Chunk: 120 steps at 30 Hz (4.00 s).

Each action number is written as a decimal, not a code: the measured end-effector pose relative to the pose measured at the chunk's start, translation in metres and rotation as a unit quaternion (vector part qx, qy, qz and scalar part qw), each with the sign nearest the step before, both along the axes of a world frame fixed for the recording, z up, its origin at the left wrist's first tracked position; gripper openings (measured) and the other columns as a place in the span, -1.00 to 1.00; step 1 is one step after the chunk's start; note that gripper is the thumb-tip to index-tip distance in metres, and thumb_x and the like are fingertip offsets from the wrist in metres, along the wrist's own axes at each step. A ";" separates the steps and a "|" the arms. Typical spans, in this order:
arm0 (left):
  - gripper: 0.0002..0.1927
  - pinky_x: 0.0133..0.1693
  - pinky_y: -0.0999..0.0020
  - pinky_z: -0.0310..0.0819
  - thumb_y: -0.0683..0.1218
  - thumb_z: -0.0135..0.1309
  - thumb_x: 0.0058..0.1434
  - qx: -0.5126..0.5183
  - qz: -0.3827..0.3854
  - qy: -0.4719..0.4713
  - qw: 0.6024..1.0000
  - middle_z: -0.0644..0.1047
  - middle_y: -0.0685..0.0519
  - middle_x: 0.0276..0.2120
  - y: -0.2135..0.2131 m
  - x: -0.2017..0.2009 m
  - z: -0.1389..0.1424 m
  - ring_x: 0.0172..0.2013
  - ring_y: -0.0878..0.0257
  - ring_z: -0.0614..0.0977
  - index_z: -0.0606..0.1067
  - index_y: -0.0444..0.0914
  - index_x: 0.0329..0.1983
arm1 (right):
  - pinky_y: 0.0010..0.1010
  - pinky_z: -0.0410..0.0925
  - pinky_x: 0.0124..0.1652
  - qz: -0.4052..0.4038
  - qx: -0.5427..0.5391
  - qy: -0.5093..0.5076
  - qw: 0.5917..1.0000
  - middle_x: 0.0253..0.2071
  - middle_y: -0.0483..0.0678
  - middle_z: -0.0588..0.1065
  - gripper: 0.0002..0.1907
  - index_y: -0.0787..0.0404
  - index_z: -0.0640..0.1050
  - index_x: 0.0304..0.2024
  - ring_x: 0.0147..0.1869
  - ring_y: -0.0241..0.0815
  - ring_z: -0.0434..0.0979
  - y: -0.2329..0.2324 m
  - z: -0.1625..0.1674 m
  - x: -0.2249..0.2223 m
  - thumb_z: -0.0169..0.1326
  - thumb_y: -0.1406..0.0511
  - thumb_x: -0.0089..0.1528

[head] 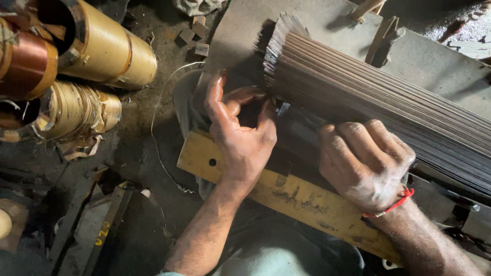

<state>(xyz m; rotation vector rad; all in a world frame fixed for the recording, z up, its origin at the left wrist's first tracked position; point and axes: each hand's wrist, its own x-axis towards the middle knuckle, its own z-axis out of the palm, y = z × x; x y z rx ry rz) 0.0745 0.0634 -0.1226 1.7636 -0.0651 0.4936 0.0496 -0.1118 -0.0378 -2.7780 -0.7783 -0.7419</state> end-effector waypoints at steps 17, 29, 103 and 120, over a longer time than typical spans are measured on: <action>-0.21 0.11 0.31 0.48 -0.30 0.10 0.21 0.054 -0.025 0.036 0.998 0.49 -0.04 -0.07 0.002 0.014 -0.003 -0.05 0.23 0.53 0.09 -0.39 0.50 | -0.38 0.27 -0.40 0.009 -0.004 0.015 1.000 -0.30 -0.12 0.47 -0.81 0.21 0.58 -0.26 -0.34 -0.20 0.40 -0.009 -0.007 -0.004 0.32 0.51 0.17; -0.24 0.25 0.23 0.48 -0.29 0.09 0.17 0.009 -0.029 0.040 0.999 0.36 -0.15 0.15 0.000 0.015 -0.021 0.14 0.11 0.49 0.18 -0.40 0.47 | -0.36 0.30 -0.40 0.012 0.004 0.004 1.000 -0.30 -0.11 0.44 -0.71 0.23 0.60 -0.21 -0.32 -0.20 0.44 -0.008 -0.004 -0.001 0.23 0.42 -0.02; -0.85 -0.47 0.26 0.22 -0.36 0.16 0.06 0.381 -0.355 -0.290 0.803 0.35 0.02 -0.47 -0.123 -0.017 0.062 -0.51 0.21 0.41 0.46 -0.33 -0.34 | -0.31 0.52 -0.17 -0.166 0.069 0.195 0.964 0.02 0.10 0.61 -0.54 0.21 0.57 0.11 -0.06 -0.05 0.68 -0.212 0.016 -0.200 0.07 0.50 0.14; -0.80 -0.46 0.28 0.23 -0.31 0.12 0.01 0.387 -0.352 -0.289 0.802 0.36 0.02 -0.44 -0.122 -0.006 0.055 -0.47 0.21 0.44 0.49 -0.36 -0.26 | -0.40 0.48 -0.38 -0.153 0.062 0.174 0.971 0.00 0.20 0.61 -0.59 0.33 0.60 0.03 -0.23 -0.14 0.67 -0.199 0.004 -0.177 0.05 0.56 0.11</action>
